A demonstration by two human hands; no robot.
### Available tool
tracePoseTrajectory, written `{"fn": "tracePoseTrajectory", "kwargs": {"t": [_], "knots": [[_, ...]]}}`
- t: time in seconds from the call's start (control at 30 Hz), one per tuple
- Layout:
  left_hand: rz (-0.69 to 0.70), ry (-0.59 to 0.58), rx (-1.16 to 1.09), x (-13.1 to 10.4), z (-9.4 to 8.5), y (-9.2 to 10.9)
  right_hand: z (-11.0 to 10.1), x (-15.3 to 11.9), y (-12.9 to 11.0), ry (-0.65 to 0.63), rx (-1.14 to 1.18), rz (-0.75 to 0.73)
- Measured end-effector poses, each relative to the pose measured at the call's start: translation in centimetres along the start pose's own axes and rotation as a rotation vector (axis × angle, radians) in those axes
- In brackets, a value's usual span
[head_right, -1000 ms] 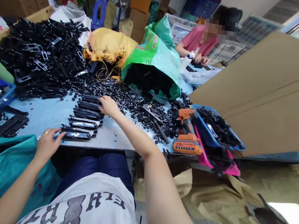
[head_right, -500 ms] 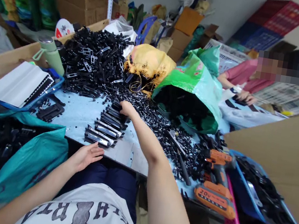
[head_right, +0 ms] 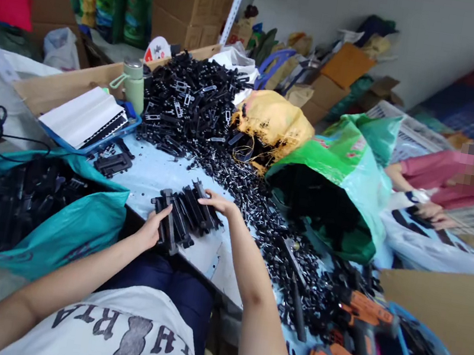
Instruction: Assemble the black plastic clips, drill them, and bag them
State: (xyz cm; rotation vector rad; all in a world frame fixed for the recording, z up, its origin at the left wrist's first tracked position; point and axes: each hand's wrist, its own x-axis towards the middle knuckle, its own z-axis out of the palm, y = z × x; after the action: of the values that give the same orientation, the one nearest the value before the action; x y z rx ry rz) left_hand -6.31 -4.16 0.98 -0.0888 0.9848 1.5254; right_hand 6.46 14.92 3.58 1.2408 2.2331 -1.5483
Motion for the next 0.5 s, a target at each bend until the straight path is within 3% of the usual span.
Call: {"fn": "tracePoseTrajectory", "kwargs": {"t": [0.13,0.23,0.3,0.37,0.43,0.5], "knots": [[-0.082,-0.102,-0.124,-0.7,-0.5,0.8,3.4,-2.7,0.6,-0.004,0.365,-0.048],[0.023,-0.118,-0.105,-2.2,-1.4,5.0,6.2,-3.5,-2.2,0.141,0.484,-0.107],[0.080,-0.102,0.040,-3.6,-2.8,9.0,9.1,-3.4,-6.1,0.202,0.503,-0.154],[0.155,-0.007,0.324,-4.9,-4.4,12.6,13.2,-2.6,-11.0,0.205,0.536,-0.185],[0.353,0.224,0.575,-5.7,-5.6,14.7,18.2,-1.3,-16.2,0.168,0.621,-0.196],[0.495,0.379,0.683,-5.9,-6.5,15.3,23.1,0.2,-20.4,0.084,0.669,-0.257]]}}
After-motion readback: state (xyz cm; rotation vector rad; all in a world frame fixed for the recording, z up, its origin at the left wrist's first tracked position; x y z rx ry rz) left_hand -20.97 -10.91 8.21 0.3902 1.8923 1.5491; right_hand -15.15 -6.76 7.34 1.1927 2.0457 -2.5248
